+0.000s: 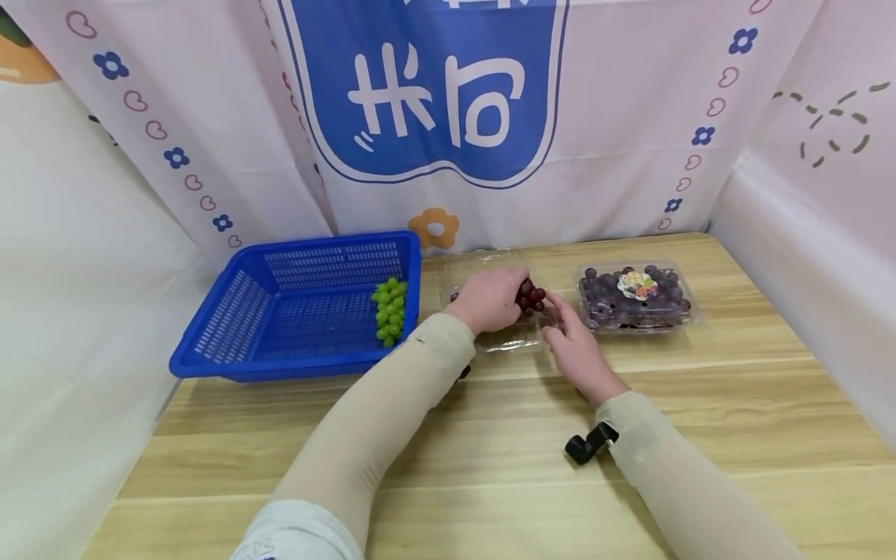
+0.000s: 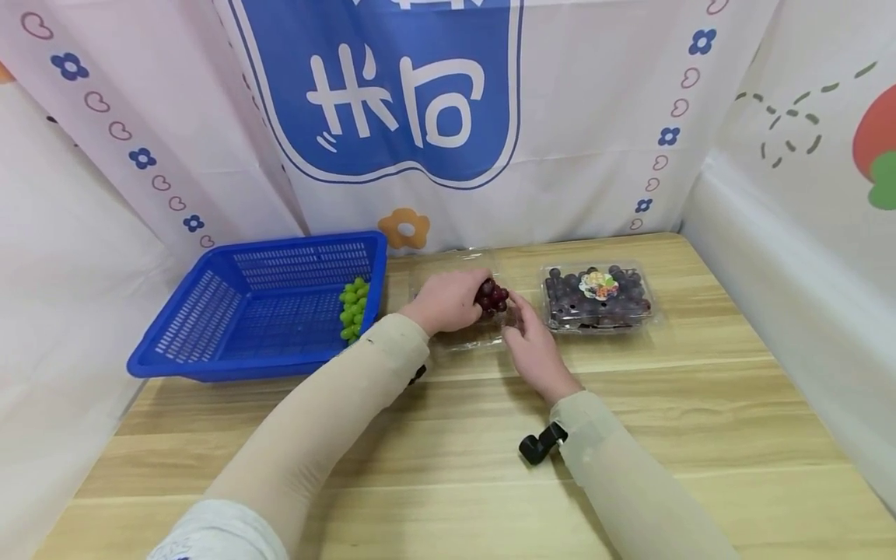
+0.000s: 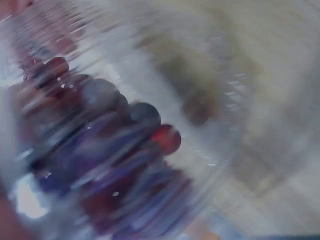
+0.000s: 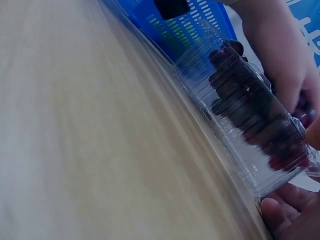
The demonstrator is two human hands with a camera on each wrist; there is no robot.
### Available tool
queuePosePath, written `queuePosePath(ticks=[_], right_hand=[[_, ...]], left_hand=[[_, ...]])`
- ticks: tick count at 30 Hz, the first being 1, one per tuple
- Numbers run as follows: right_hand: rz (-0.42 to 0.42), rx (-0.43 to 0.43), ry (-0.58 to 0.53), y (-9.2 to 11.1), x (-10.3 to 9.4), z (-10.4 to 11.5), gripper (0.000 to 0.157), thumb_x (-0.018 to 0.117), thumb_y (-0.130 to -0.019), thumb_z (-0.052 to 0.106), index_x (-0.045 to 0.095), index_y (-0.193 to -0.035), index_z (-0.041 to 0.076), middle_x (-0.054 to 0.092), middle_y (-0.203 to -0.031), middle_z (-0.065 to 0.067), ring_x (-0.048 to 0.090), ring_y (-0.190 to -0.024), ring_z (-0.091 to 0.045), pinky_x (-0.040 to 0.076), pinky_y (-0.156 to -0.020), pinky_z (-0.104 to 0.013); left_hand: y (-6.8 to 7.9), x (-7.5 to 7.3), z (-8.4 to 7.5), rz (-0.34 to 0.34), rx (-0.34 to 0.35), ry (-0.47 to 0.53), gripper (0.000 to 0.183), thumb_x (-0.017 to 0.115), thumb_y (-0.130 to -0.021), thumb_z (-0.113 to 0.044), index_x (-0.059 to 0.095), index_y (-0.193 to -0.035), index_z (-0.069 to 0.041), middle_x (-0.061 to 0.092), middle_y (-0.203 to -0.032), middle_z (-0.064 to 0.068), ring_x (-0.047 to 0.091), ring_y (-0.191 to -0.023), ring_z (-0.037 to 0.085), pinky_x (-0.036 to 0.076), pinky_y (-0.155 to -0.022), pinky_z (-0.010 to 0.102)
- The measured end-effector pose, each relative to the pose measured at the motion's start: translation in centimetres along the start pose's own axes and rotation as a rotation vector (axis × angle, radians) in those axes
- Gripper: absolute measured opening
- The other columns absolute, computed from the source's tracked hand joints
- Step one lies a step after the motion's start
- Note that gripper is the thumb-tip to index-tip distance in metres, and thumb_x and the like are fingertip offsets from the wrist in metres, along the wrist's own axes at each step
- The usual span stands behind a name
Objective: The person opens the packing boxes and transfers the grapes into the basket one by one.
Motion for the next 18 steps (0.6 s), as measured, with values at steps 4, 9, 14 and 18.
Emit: queuePosePath(ticks=[4,9,14,18], right_hand=[[0.006,0.007,0.002,-0.1,-0.1,0.1,0.065,0.047,-0.101,0.013,0.023,-0.162,0.015,0.044,-0.153,-0.017,0.044,-0.137,-0.035,0.037,-0.11,-0.053],[-0.001,0.002,0.011,0.0,-0.2,0.1,0.063,0.047,-0.102,0.012,0.025,-0.161,0.011,0.045,-0.151,-0.019,0.045,-0.137,-0.036,0.037,-0.111,-0.053],[-0.006,0.002,0.017,0.1,-0.1,-0.2,0.062,0.047,-0.102,0.012,0.026,-0.161,0.011,0.046,-0.151,-0.019,0.046,-0.136,-0.036,0.036,-0.111,-0.053],[-0.014,-0.005,0.025,0.0,-0.1,-0.3,0.062,0.047,-0.102,0.013,0.027,-0.16,0.011,0.047,-0.15,-0.019,0.046,-0.135,-0.037,0.035,-0.112,-0.054]], left_hand=[[0.1,-2.2,0.8,-0.032,-0.097,0.227,0.039,0.067,-0.091,-0.019,0.052,-0.127,-0.019,0.063,-0.116,-0.002,0.061,-0.101,0.016,0.053,-0.085,0.041],[0.8,-4.8,2.2,-0.128,-0.164,0.658,0.058,0.071,-0.087,-0.017,0.045,-0.14,-0.016,0.058,-0.13,0.005,0.057,-0.115,0.019,0.05,-0.097,0.042],[1.9,-6.6,4.0,-0.205,-0.206,0.972,0.065,0.076,-0.088,-0.029,0.048,-0.145,-0.022,0.057,-0.133,0.0,0.056,-0.118,0.019,0.049,-0.099,0.047],[2.9,-8.1,5.5,-0.289,-0.223,1.172,0.056,0.077,-0.089,-0.037,0.055,-0.14,-0.029,0.061,-0.129,-0.003,0.059,-0.115,0.019,0.048,-0.1,0.05]])
Point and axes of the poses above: each hand's wrist, its own y-axis away from the middle knuckle, its own x-axis out of the palm, z = x × y, the point moved 8 cm from there along -y, towards the middle knuckle
